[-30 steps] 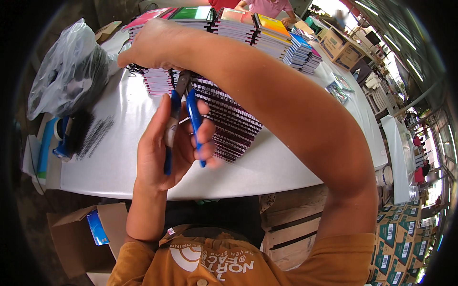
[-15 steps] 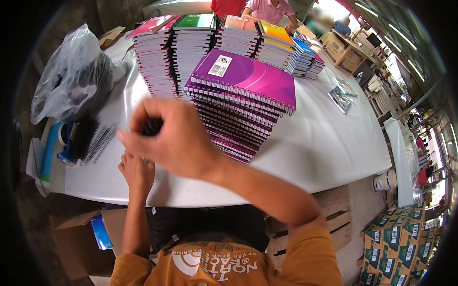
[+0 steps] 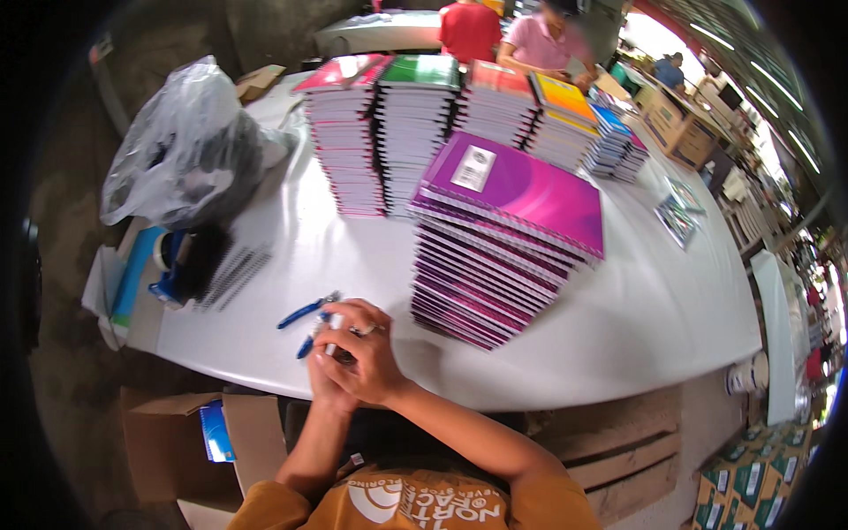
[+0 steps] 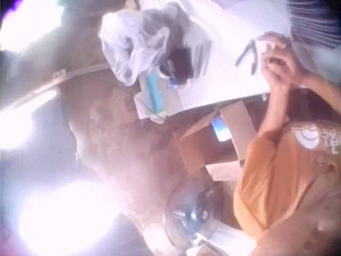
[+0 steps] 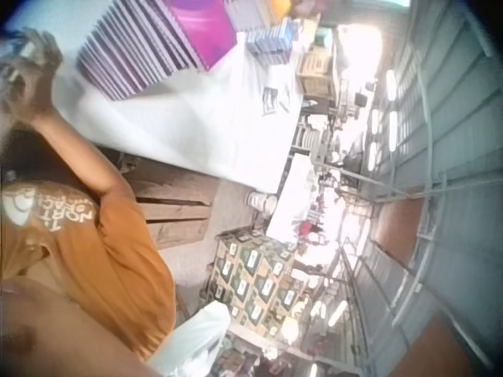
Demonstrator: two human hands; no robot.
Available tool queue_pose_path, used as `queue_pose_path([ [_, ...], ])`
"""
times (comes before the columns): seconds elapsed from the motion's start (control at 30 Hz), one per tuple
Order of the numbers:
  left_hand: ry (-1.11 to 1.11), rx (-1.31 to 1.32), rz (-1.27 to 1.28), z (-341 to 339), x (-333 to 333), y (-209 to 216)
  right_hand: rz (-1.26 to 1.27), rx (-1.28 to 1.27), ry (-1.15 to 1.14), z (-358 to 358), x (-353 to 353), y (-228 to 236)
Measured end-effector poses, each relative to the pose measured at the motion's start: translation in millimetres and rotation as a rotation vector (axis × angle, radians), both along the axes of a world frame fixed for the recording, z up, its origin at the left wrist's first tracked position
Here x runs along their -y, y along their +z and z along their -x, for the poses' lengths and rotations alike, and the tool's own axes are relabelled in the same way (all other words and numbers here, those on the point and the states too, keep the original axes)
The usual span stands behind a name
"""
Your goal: The person uses shears to clip the ends of wire spirals on a stack of notebooks and then moves the stack aside.
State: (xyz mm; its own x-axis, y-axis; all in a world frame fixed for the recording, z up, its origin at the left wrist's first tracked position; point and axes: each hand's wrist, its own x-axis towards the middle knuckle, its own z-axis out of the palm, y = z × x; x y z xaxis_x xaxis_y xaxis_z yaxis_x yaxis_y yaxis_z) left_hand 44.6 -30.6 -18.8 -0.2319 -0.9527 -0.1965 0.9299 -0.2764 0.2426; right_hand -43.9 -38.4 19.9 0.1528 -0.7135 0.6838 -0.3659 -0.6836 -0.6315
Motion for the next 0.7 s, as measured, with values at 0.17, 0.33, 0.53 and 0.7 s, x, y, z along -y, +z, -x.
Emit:
queue_pose_path([
  [0.17,-0.100,-0.540,-0.164,-15.4,7.2,12.6,0.056,-0.050,-0.129,6.9,-11.5,9.2],
  [0.33,0.204,-0.292,0.305,-89.6,116.4,141.2,0.044,-0.038,0.031,33.2,-13.5,20.6],
  [0.53,0.602,0.164,0.362,-139.9,168.8,243.0,0.061,-0.058,0.178,39.2,-33.0,31.9],
  [0.7,0.356,1.841,0.691,-100.9,90.4,97.0,0.316,-0.189,-0.066,68.3,-51.8,76.6],
])
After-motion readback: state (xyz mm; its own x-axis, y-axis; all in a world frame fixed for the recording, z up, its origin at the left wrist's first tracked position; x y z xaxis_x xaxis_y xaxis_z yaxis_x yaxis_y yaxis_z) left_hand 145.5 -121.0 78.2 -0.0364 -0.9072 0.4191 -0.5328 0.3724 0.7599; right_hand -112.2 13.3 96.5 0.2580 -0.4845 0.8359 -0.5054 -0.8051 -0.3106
